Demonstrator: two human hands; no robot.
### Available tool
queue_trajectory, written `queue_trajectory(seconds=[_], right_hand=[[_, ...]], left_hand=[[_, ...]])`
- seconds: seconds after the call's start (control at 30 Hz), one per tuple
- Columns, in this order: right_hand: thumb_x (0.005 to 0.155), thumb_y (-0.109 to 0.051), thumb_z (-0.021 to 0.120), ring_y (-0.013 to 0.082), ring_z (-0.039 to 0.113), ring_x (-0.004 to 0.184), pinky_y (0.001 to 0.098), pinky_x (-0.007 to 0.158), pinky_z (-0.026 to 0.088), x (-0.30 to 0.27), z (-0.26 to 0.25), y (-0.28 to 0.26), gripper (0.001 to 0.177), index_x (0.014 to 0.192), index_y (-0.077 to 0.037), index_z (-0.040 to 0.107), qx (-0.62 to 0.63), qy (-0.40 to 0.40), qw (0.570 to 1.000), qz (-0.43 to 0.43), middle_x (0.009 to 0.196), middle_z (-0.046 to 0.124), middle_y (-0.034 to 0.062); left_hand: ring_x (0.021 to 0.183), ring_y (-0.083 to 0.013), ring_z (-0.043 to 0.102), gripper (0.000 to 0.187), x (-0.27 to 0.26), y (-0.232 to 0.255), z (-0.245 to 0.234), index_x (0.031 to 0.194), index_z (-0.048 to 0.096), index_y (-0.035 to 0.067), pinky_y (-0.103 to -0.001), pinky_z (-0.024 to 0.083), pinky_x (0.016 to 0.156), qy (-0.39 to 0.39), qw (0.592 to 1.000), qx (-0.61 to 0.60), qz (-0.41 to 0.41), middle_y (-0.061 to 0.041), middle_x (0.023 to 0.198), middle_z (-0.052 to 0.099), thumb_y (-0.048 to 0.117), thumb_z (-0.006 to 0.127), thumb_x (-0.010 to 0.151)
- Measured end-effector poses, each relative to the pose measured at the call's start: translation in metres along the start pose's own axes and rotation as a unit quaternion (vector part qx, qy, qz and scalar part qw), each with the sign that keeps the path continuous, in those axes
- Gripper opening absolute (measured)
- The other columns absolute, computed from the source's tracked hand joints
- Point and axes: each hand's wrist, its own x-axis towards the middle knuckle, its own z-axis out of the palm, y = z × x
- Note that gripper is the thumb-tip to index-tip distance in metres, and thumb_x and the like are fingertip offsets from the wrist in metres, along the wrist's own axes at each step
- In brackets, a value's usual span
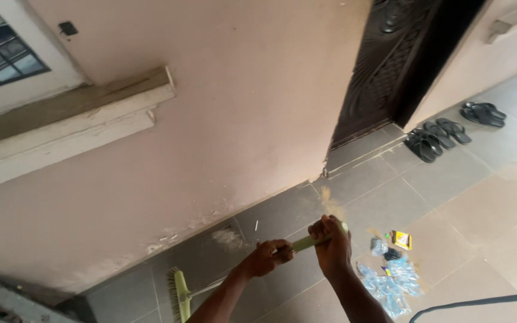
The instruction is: Sweeping dust and debris on a tiled balcony and adjusting a portable gas stove burner.
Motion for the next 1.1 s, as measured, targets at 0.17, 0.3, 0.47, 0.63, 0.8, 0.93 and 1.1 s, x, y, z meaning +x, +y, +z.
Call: queue_trajectory(seconds=[0.17, 0.3, 0.47, 0.63, 0.8, 0.93, 1.1], right_hand=[[0.095, -0.014, 0.06, 0.0214, 0.052, 0.063, 0.0471, 0.083, 0.052, -0.015, 0.006, 0.036, 0.031, 0.067, -0.007, 0.047, -0.042, 0.077, 0.994, 0.062, 0.063, 0.048, 0.0063], [0.091, -0.009, 0.062, 0.0215, 0.054, 0.063, 0.045, 0.091, 0.056, -0.022, -0.004, 0.064, 0.028, 0.065, -0.005, 0.053, -0.152, 0.067, 0.978, 0.125, 0.063, 0.053, 0.0092], [0.095, -0.011, 0.068, 0.0182, 0.052, 0.063, 0.0365, 0.071, 0.047, -0.032, -0.027, 0.096, 0.038, 0.064, -0.01, 0.047, -0.221, -0.033, 0.964, 0.144, 0.063, 0.051, 0.0048], [0.09, -0.018, 0.069, 0.0132, 0.049, 0.062, 0.0309, 0.062, 0.04, -0.028, -0.016, 0.087, 0.033, 0.063, -0.003, 0.059, -0.422, -0.048, 0.897, 0.126, 0.062, 0.058, 0.0041], [0.088, -0.021, 0.069, 0.011, 0.05, 0.059, 0.0296, 0.057, 0.04, -0.024, -0.017, 0.075, 0.03, 0.065, -0.003, 0.065, -0.519, -0.045, 0.85, 0.08, 0.06, 0.061, 0.0027], [0.089, -0.021, 0.068, 0.0093, 0.05, 0.056, 0.0294, 0.053, 0.039, -0.013, -0.025, 0.07, 0.031, 0.065, -0.002, 0.064, -0.549, -0.032, 0.835, 0.011, 0.057, 0.058, 0.0022], [0.089, -0.019, 0.068, 0.0087, 0.045, 0.057, 0.0296, 0.052, 0.036, -0.004, -0.023, 0.041, 0.031, 0.065, -0.002, 0.061, -0.551, 0.017, 0.834, -0.018, 0.057, 0.052, 0.0022]], left_hand=[[0.1, -0.0197, 0.066, 0.033, 0.0, -0.11, 0.003, 0.115, 0.067, 0.008, -0.05, 0.026, 0.11, -0.031, 0.993, 0.112, -0.006, -0.006, 0.1, 0.074, 0.04, 0.061, 0.106], [0.122, -0.0182, 0.057, 0.04, -0.002, -0.176, 0.011, 0.142, 0.051, 0.02, -0.051, 0.025, 0.1, -0.01, 0.973, 0.23, 0.016, 0.002, 0.131, 0.069, 0.032, 0.048, 0.104], [0.129, -0.0206, 0.055, 0.033, -0.017, -0.17, 0.013, 0.135, 0.055, 0.017, -0.05, 0.029, 0.1, 0.076, 0.956, 0.281, -0.025, -0.006, 0.141, 0.059, 0.027, 0.054, 0.104], [0.136, -0.0403, 0.047, 0.026, -0.004, -0.169, 0.035, 0.123, 0.051, 0.005, -0.047, 0.058, 0.097, 0.196, 0.95, 0.232, -0.064, -0.03, 0.144, 0.045, 0.014, 0.063, 0.101], [0.137, -0.0468, 0.045, 0.022, 0.015, -0.153, 0.048, 0.117, 0.05, 0.005, -0.052, 0.054, 0.101, 0.221, 0.945, 0.227, -0.076, -0.03, 0.136, 0.048, 0.011, 0.061, 0.1], [0.134, -0.0465, 0.049, 0.021, 0.041, -0.133, 0.055, 0.118, 0.046, 0.008, -0.052, 0.058, 0.098, 0.258, 0.949, 0.15, -0.104, -0.033, 0.148, 0.039, 0.005, 0.056, 0.1], [0.141, -0.0519, 0.037, 0.023, 0.087, -0.126, 0.072, 0.117, 0.046, 0.006, -0.054, 0.056, 0.097, 0.253, 0.95, 0.167, -0.072, -0.038, 0.153, 0.026, 0.003, 0.059, 0.098]])
